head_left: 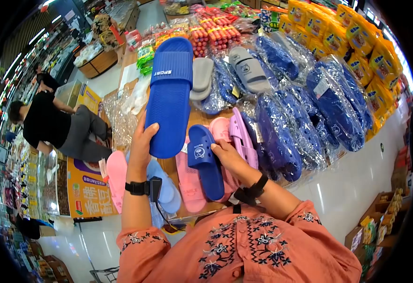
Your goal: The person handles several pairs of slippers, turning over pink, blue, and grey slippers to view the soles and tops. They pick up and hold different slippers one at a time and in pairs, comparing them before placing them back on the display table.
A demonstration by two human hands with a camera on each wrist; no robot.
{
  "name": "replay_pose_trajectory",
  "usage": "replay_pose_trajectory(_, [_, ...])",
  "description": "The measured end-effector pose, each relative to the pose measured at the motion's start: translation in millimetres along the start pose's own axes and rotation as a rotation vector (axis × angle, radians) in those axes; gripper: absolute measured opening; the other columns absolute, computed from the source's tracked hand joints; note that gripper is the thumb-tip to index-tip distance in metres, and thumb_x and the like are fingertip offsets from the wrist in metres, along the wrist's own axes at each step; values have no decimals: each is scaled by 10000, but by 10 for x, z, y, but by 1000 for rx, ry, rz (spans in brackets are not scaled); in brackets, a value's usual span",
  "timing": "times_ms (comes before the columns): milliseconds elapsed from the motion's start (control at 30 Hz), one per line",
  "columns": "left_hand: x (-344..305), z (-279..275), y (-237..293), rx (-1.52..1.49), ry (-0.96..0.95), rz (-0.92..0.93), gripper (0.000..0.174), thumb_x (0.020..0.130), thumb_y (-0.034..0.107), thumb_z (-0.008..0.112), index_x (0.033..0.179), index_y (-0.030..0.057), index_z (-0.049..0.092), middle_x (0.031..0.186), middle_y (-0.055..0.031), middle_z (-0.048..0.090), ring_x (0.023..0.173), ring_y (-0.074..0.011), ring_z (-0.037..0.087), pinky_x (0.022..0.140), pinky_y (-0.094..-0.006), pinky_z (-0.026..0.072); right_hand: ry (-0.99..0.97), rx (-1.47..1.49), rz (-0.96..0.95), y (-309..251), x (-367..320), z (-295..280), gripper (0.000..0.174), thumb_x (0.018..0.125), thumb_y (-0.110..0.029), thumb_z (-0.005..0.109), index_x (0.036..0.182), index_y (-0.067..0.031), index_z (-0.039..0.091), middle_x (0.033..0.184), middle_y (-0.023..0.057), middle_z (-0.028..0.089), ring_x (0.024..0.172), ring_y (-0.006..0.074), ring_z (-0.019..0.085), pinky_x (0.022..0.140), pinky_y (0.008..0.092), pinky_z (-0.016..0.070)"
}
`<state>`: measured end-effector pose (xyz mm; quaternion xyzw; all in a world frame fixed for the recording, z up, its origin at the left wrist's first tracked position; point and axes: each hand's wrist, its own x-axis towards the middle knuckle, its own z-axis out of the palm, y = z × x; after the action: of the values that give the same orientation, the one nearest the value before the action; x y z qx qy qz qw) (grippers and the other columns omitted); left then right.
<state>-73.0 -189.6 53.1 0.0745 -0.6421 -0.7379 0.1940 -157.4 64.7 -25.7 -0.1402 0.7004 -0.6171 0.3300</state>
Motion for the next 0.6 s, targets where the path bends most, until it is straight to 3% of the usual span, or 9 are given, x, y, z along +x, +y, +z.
replay_pose_trajectory(133, [-410, -23, 177, 6, 14, -66, 630, 955, 180, 617, 1522, -12, 422, 1353, -122, 610, 1163, -176, 628, 994, -308, 523, -53, -229, -295, 204, 58, 1, 469, 1007, -238, 587, 1332, 89, 500, 1163, 285, 675, 1061, 355, 689, 922, 412, 528])
replay_pose_trajectory(200, [-551, 14, 207, 6, 45, -95, 597, 955, 219, 639, 1462, -48, 469, 1296, -137, 645, 1119, -184, 657, 970, -309, 535, 18, -442, -415, 182, 55, -40, 436, 984, -181, 597, 1316, 84, 501, 1112, 338, 666, 1021, 439, 686, 877, 459, 538])
replay_pose_trajectory(267, [-691, 34, 192, -17, 57, -127, 599, 954, 221, 644, 1460, -50, 469, 1296, -139, 646, 1112, -187, 661, 973, -312, 537, 67, -491, -366, 63, 96, -113, 291, 982, -152, 572, 1175, 64, 544, 962, 338, 651, 950, 480, 668, 804, 509, 522])
replay_pose_trajectory(300, [-775, 53, 185, -43, 57, -144, 598, 954, 223, 645, 1456, -51, 471, 1297, -144, 647, 1119, -194, 663, 975, -321, 543, 132, -344, -457, -22, 106, -122, 272, 996, -179, 566, 1121, 62, 545, 972, 309, 654, 953, 410, 691, 811, 485, 526])
replay_pose_trajectory(333, [-837, 85, 178, -70, 51, -157, 597, 953, 225, 646, 1452, -53, 472, 1299, -149, 647, 1125, -201, 665, 977, -331, 548, 44, -180, -530, -132, 202, -182, 381, 1056, -272, 557, 1323, -2, 533, 1182, 144, 664, 1040, 219, 652, 899, 345, 494])
replay_pose_trajectory(400, [-942, 173, 130, -179, 37, -212, 593, 955, 219, 643, 1452, -54, 471, 1303, -156, 648, 1126, -213, 674, 973, -350, 561, -24, 356, -361, -421, 66, -180, 547, 1048, -455, 558, 1403, -42, 509, 1333, 131, 631, 1181, 245, 616, 995, 414, 484])
replay_pose_trajectory(467, [-1088, 263, 43, -336, 3, -284, 590, 958, 204, 634, 1460, -55, 464, 1308, -162, 647, 1114, -223, 689, 963, -368, 577, -270, 669, -216, -451, 197, -230, 700, 1032, -592, 512, 1527, -106, 416, 1435, 83, 578, 1293, 260, 554, 1095, 443, 429])
replay_pose_trajectory(533, [-1211, 359, -92, -494, -30, -389, 584, 977, 236, 618, 1454, -63, 461, 1293, -166, 659, 1104, -255, 702, 965, -409, 583, -337, 724, -189, -659, 9, -79, 772, 1021, -688, 403, 1506, -89, 441, 1429, 114, 587, 1365, 239, 530, 1155, 408, 411])
replay_pose_trajectory(600, [-1316, 488, -198, -671, -11, -535, 575, 989, 242, 603, 1452, -67, 457, 1274, -162, 669, 1117, -264, 697, 986, -417, 572, -466, 937, -263, -694, -61, 14, 788, 1005, -686, 454, 1507, -79, 435, 1409, 123, 601, 1312, 248, 577, 1142, 417, 443])
